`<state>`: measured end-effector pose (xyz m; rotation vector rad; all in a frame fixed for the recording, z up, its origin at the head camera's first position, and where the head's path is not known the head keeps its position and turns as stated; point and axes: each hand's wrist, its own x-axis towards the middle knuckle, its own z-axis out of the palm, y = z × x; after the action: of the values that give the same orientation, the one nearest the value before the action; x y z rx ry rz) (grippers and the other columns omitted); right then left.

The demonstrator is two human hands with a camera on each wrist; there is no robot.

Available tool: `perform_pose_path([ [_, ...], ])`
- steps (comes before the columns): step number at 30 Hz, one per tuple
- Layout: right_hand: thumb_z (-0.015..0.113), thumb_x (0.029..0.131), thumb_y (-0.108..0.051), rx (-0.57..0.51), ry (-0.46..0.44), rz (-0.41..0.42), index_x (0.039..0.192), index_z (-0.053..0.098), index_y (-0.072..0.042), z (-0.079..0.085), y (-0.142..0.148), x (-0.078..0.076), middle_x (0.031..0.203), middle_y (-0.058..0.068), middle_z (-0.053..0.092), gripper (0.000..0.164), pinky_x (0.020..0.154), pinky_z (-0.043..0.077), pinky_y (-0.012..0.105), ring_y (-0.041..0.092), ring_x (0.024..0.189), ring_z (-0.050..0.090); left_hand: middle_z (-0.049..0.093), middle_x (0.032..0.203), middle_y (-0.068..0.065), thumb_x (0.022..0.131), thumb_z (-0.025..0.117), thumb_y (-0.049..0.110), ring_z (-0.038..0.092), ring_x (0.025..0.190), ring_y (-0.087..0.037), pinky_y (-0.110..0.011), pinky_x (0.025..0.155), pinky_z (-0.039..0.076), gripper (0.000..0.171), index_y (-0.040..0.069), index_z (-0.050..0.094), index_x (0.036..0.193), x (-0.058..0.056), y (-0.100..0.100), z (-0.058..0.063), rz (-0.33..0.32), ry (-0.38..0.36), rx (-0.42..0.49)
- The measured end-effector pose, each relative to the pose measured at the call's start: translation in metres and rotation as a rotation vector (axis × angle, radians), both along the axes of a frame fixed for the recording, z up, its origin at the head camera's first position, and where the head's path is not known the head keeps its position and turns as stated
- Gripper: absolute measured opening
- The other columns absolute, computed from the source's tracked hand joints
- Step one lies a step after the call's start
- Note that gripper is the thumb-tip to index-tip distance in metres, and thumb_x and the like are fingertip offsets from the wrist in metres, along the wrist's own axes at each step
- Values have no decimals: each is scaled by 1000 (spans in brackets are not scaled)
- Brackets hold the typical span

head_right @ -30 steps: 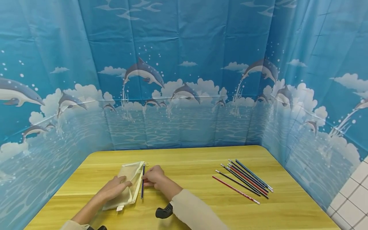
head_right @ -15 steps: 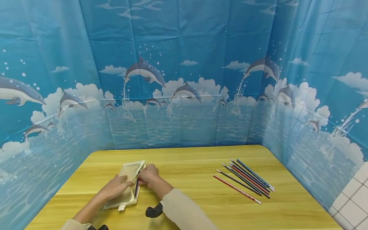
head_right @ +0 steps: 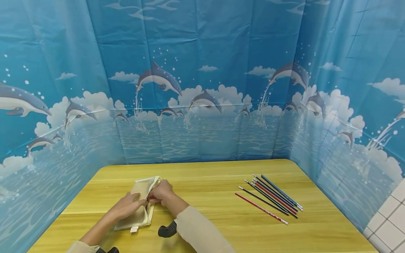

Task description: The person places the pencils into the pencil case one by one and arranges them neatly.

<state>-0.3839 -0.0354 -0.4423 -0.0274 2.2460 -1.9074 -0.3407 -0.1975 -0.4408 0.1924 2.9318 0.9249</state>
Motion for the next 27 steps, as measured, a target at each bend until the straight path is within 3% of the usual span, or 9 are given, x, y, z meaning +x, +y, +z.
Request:
perform_pose_path([
  [4,67,91,13,-62,-30,91,99,74,9,0,3,-3,81,15,70,11,57,59,25,16,60,70,44,146,-41,97,58,50,20,144,-61,-72,111,25,84,-18,45,144,0,0,1,-16,-16,0],
  [8,69,91,11,-77,-56,124,108,73,7,0,10,-6,85,15,72,17,58,60,28,19,66,73,41,148,-41,94,61,51,21,144,-61,-72,111,25,87,-17,44,146,0,0,1,-6,-29,10],
  [16,75,91,1,-24,-80,156,114,74,-3,8,26,-8,87,13,74,23,61,61,35,28,79,75,40,148,-43,91,62,52,28,142,-60,-73,109,27,89,-17,45,145,0,-3,-1,7,-16,-1],
  [22,79,90,-3,42,-49,182,117,74,-4,14,38,-7,100,10,74,28,69,62,43,30,88,75,45,145,-41,91,64,53,23,143,-62,-74,110,23,89,-18,47,142,1,-1,0,4,-7,2],
  [27,79,89,-3,68,-23,210,122,73,-3,24,51,-5,110,10,71,33,79,61,49,32,94,74,28,153,-46,90,67,52,25,142,-62,-74,109,26,89,-17,47,143,2,5,2,24,5,19],
])
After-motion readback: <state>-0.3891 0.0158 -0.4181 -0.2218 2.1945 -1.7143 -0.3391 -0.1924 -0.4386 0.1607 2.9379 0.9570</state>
